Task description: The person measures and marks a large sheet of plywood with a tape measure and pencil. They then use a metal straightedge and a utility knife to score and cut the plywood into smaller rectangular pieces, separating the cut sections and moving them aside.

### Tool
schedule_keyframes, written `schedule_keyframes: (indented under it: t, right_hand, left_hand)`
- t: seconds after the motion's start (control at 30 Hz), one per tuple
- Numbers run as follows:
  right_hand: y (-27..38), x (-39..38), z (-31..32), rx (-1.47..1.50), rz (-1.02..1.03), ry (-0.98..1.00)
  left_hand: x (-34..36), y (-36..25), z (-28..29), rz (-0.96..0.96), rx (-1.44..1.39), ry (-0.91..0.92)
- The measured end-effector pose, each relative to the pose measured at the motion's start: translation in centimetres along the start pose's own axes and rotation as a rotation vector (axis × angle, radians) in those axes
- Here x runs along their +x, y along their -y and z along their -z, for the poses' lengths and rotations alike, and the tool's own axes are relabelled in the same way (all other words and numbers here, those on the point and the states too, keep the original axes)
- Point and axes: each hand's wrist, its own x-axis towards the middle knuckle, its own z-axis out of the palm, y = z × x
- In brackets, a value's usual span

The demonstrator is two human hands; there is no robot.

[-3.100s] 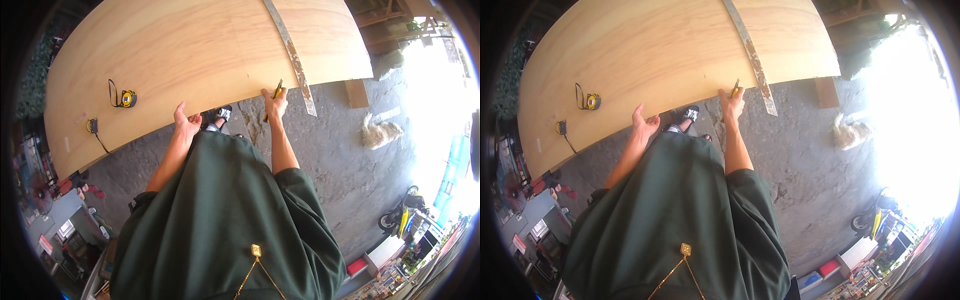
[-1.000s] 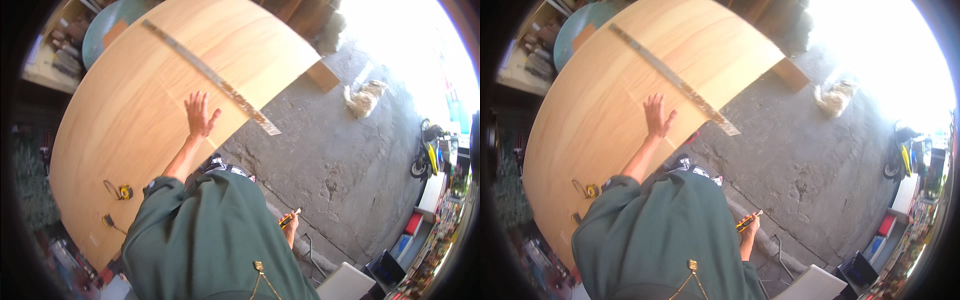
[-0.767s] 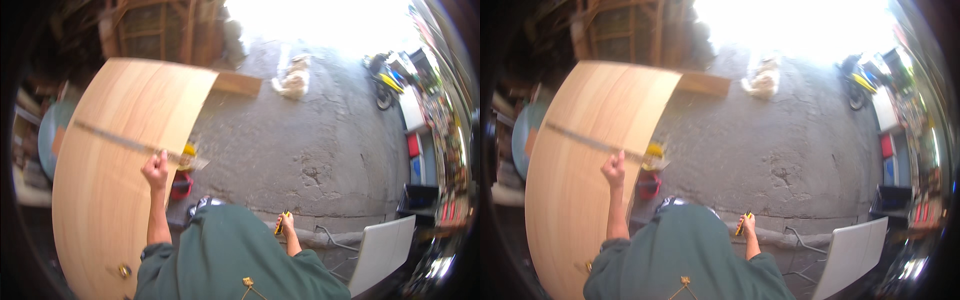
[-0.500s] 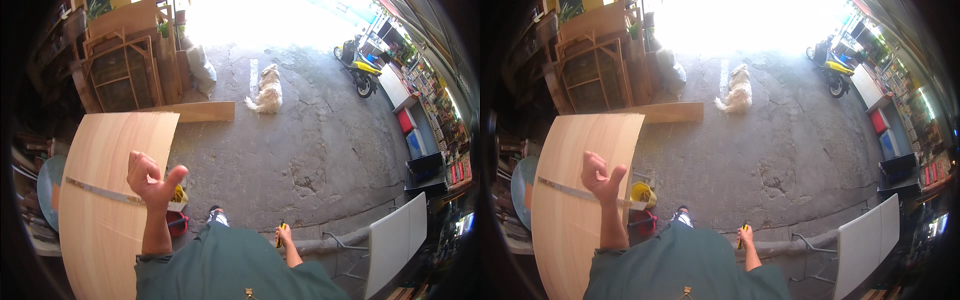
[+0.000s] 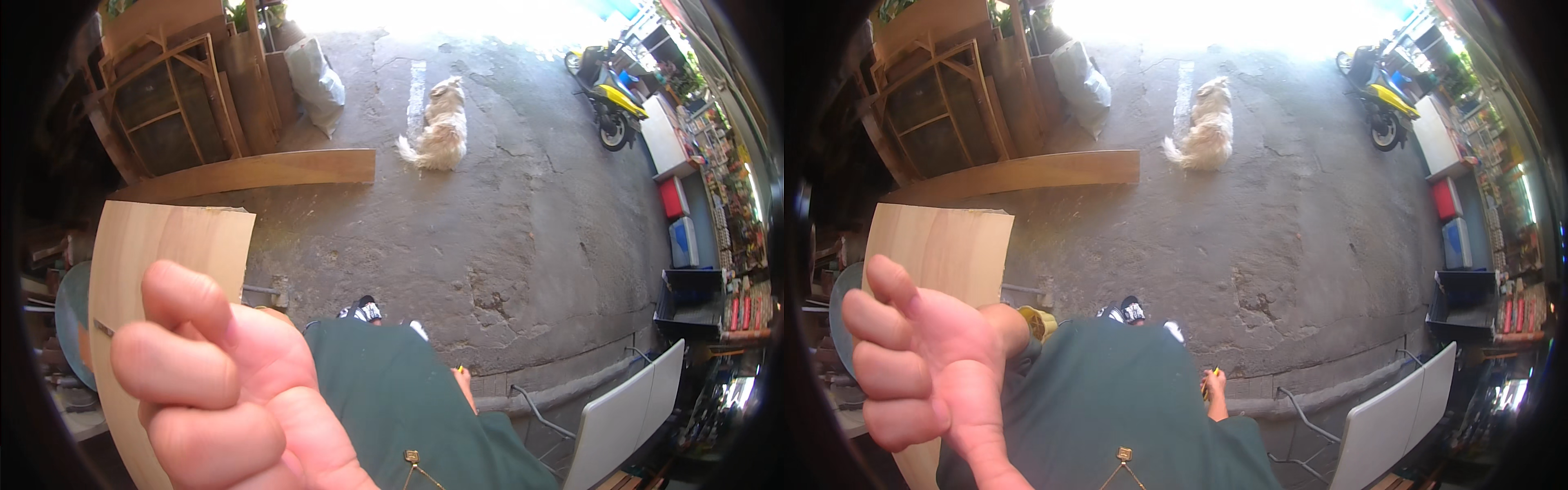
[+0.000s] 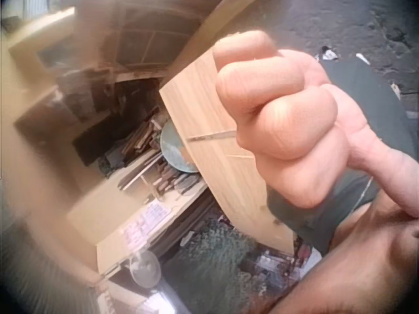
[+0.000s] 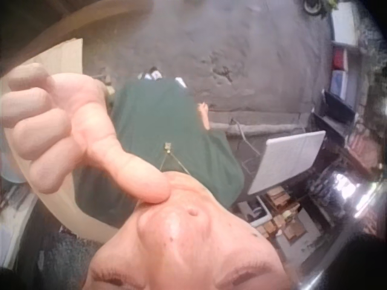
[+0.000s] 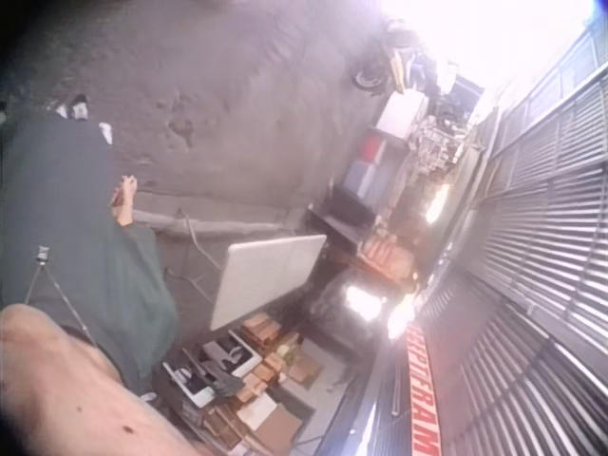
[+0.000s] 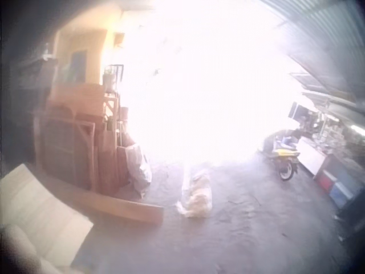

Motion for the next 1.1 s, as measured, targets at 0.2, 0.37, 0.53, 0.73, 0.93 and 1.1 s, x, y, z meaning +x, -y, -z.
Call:
schedule_keyframes:
  t: [0.2, 0.37, 0.53, 0.73, 0.93, 1.1]
  right_hand:
    - [15.6, 3.0, -3.4, -0.081, -0.061, 0.027]
    - [29.3, 11.6, -10.2, -0.396, 0.175, 0.2]
    - [45.0, 21.6, -17.3, -0.374, 0.238, 0.371]
    - [67.0, 21.1, -31.6, -0.664, 0.574, 0.397]
    - [74.5, 16.1, -53.2, -0.764, 0.642, 0.635]
    - [73.9, 10.1, -69.0, -1.021, 0.652, 0.784]
  left_hand:
    - [-0.7, 9.9, -1.4, -0.008, 0.092, 0.044]
    - [-1.1, 16.0, -1.6, -0.006, 0.359, 0.091]
    - [-1.9, 21.7, -1.8, 0.179, 0.63, 0.09]
    - [-8.7, 27.1, 0.7, 0.853, 0.395, 0.139]
    - [-35.3, 28.7, 2.2, 1.831, -0.15, 0.516]
    - [-39.8, 37.2, 14.2, 1.965, 0.773, 0.889]
